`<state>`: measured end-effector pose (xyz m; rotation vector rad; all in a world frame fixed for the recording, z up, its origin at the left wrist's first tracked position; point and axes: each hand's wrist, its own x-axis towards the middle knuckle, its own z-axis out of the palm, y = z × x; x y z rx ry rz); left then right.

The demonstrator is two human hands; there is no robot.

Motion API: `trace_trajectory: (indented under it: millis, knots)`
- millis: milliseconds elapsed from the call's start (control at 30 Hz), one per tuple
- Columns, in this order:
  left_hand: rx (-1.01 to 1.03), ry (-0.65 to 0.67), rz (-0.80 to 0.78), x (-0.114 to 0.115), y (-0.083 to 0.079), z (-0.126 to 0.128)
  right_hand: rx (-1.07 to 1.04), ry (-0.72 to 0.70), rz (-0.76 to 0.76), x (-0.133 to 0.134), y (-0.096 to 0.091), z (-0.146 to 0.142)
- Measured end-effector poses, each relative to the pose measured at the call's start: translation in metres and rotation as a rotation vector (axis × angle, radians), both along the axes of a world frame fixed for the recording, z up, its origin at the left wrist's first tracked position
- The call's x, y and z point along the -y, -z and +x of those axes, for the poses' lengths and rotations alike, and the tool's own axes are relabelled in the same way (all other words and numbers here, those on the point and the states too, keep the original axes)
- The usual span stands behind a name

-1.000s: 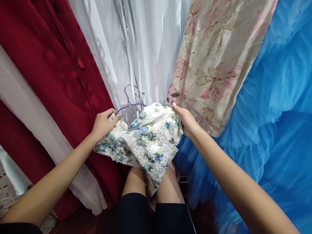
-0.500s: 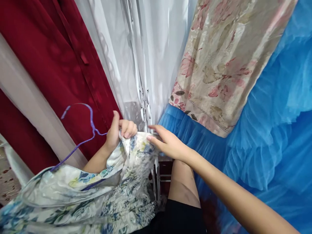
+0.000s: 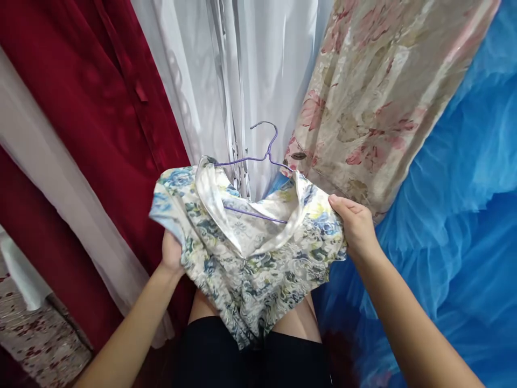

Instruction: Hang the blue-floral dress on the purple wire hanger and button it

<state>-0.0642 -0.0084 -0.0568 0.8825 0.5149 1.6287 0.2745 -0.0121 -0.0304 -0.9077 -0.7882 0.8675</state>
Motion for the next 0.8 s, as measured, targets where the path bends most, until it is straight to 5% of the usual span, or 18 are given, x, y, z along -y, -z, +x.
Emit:
trace_trajectory:
  millis: [200,367,433,500,600,667,733,800]
  knots:
    - [-0.246,-0.272,-0.180,0.023,0.086,-0.007,0.068,-0.194,0.023,-0.003,-0.013,-0.037]
    - [-0.408,-0.224,-0.270,0.052,0.149,0.007,0.300,-0.225,-0.061,0.003,-0.007,-0.024]
    - [-0.386,-0.244,-0.285,0.065,0.165,0.021,0.454,-0.020,0.005,0.007,0.009,-0.018]
    - [-0.360,-0.262,-0.300,0.076,0.173,0.037,0.556,0.360,0.133,0.017,0.036,-0.022]
    - [-0.420,-0.257,-0.292,0.088,0.175,0.054,0.386,0.766,0.194,0.042,0.091,-0.053]
    - [-0.474,-0.255,-0.269,0.093,0.172,0.058,0.271,0.520,0.089,0.058,0.125,-0.082]
    - [-0.511,-0.241,-0.248,0.095,0.169,0.056,0.400,-0.056,-0.028,0.068,0.146,-0.108]
    - [-0.544,-0.210,-0.227,0.094,0.167,0.050,0.564,-0.450,-0.092,0.071,0.154,-0.126]
